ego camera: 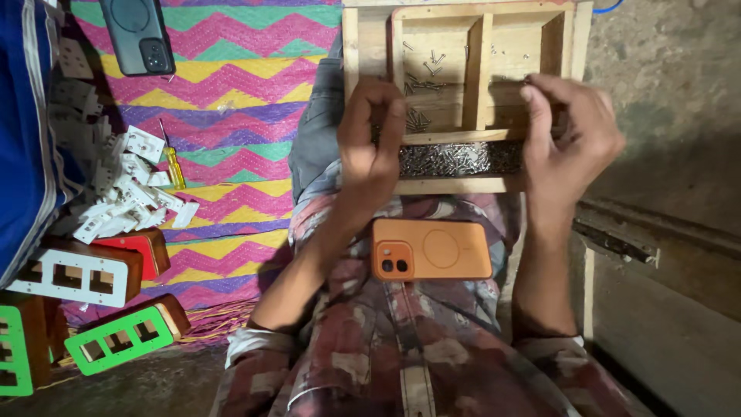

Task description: The person sits on the floor with a wooden compartment tray on their lap and sorts small metal nails by hand, picking individual nails from a pile and placing them into a compartment. They continue picking and placing nails one at a time throughout the episode.

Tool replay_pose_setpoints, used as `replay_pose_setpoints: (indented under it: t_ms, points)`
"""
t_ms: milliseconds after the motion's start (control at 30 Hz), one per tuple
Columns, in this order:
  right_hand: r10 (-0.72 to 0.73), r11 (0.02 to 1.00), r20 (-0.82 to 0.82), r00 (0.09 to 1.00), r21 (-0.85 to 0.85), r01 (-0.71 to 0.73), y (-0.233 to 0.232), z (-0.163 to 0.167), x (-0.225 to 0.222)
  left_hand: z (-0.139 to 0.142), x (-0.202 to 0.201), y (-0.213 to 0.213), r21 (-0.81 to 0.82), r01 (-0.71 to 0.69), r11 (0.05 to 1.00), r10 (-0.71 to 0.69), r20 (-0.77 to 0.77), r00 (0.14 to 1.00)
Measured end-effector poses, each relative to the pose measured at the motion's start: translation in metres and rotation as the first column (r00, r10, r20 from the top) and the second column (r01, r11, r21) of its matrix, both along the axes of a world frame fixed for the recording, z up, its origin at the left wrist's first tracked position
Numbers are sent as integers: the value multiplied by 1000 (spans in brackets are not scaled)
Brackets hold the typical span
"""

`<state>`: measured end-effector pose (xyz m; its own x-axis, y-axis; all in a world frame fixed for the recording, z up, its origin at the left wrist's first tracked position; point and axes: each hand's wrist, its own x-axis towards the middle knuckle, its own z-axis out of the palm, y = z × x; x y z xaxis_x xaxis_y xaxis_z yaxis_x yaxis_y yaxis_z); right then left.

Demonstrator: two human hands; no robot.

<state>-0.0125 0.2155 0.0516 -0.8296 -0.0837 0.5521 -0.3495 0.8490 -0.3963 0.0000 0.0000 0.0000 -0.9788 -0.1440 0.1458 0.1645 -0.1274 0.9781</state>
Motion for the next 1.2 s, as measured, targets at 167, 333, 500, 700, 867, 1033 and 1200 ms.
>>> replay_pose_setpoints:
  t_ms: [167, 333, 500, 700, 867, 1033, 1200]
  points:
    - [-50, 965, 217, 975, -242, 103, -20, -124, -49, -161, -50, -14, 176, -10, 984, 11, -6, 1000]
    - [280, 941, 510, 813, 23, -338, -176, -172, -30, -238, -53, -166, 303, -18, 953, 14, 17, 1000]
    - [148, 819, 528, 836, 408, -403, -351, -230, -49, -287, -96, -293, 298, -4, 955, 5, -4, 1000]
    - [156, 877, 723, 673, 212, -431, -395, -257, -197, -307, -236, -348, 254, -14, 967, 16, -5, 1000]
    - [122, 872, 654, 747, 290, -395, -390, -253, -268, -303, -307, -364, 283, -28, 959, 38, -30, 999]
    - [142, 890, 705, 695, 216, -402, -353, -244, -218, -298, -253, -335, 308, -24, 951, 31, -20, 999]
    - [193, 880, 692, 696, 191, -434, -350, -234, -177, -287, -211, -335, 306, -41, 951, 39, 11, 999]
